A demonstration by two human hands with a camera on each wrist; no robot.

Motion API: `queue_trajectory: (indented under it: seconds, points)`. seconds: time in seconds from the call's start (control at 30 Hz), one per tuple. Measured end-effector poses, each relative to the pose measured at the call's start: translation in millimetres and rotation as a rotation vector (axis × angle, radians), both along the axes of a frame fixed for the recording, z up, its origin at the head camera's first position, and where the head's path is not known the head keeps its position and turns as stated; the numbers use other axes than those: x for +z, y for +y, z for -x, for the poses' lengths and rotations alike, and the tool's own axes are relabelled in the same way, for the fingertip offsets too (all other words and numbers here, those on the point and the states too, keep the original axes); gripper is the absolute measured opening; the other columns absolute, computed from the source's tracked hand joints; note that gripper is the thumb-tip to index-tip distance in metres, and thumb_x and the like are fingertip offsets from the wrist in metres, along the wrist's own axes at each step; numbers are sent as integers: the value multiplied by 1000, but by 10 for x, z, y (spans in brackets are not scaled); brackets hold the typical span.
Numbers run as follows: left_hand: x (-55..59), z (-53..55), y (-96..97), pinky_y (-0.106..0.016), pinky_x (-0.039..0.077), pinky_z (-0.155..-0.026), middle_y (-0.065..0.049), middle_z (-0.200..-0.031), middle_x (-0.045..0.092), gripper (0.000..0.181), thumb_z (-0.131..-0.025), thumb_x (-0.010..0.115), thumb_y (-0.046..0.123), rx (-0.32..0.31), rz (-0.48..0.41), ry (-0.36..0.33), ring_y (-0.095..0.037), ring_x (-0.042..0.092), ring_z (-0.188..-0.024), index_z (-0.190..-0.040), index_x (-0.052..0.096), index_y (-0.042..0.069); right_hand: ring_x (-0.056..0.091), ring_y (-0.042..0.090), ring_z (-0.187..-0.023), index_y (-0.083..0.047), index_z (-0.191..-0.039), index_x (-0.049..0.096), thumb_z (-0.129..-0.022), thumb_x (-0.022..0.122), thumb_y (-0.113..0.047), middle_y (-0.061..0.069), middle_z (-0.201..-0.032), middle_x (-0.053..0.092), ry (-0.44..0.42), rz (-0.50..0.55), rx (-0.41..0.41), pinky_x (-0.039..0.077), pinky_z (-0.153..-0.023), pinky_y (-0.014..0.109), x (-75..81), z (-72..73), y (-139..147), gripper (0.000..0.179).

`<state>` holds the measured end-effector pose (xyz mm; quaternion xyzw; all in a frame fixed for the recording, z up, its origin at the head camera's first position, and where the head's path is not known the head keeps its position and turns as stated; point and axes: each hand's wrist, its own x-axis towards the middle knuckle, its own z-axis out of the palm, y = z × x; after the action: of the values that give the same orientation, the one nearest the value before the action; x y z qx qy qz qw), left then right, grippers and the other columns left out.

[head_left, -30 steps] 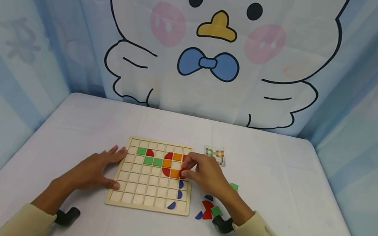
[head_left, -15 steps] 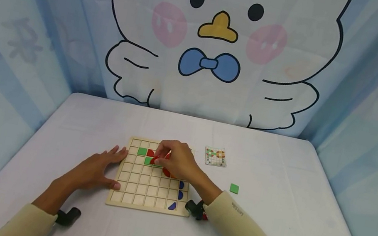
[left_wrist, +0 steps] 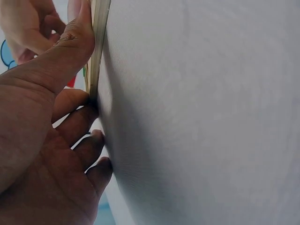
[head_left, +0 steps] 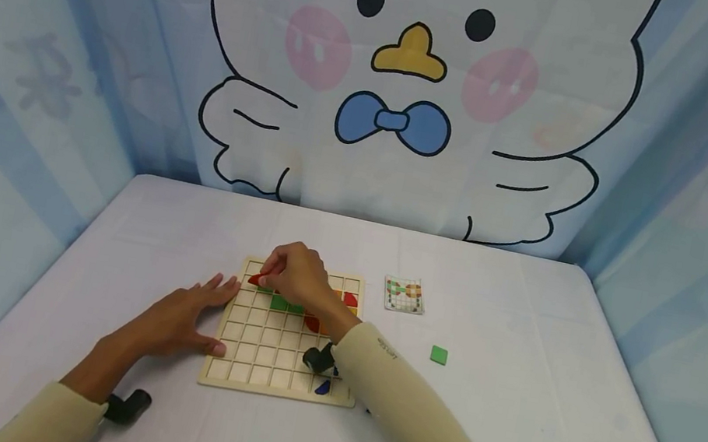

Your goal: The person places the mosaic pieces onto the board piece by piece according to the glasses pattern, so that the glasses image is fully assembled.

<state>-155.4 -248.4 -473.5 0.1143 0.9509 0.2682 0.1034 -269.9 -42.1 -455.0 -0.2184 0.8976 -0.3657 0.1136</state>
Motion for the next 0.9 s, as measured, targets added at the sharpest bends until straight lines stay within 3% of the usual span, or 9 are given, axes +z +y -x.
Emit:
queue_trajectory:
  seconds: [0.23, 0.57, 0.9]
  points:
    - [-19, 4, -12, -74, 26, -125, -21, -172, 33, 115, -75, 94, 42, -9, -7, 10, -51, 27, -159, -166, 34, 7, 61, 12, -76, -22, -81, 76, -91, 87, -21, -7, -79, 70, 35, -94, -28, 45, -62, 27, -35, 64, -196, 14]
    - [-19, 6, -17, -75, 28, -123, -23, -171, 32, 115, -75, 94, 41, -13, -4, 24, -55, 29, -157, -165, 33, 6, 62, 12, -75, -23, -77, 76, -91, 85, -18, -7, -80, 69, 75, -214, -9, 48, -60, 27, -15, 35, -308, 18]
    - [-27, -2, -16, -76, 29, -122, -24, -172, 31, 115, -75, 94, 44, 2, 17, 12, -60, 30, -154, -166, 33, 9, 63, 10, -78, -20, -100, 80, -90, 86, -16, -8, -86, 72, 60, -141, 42, 49, -61, 24, 67, -69, -135, 13]
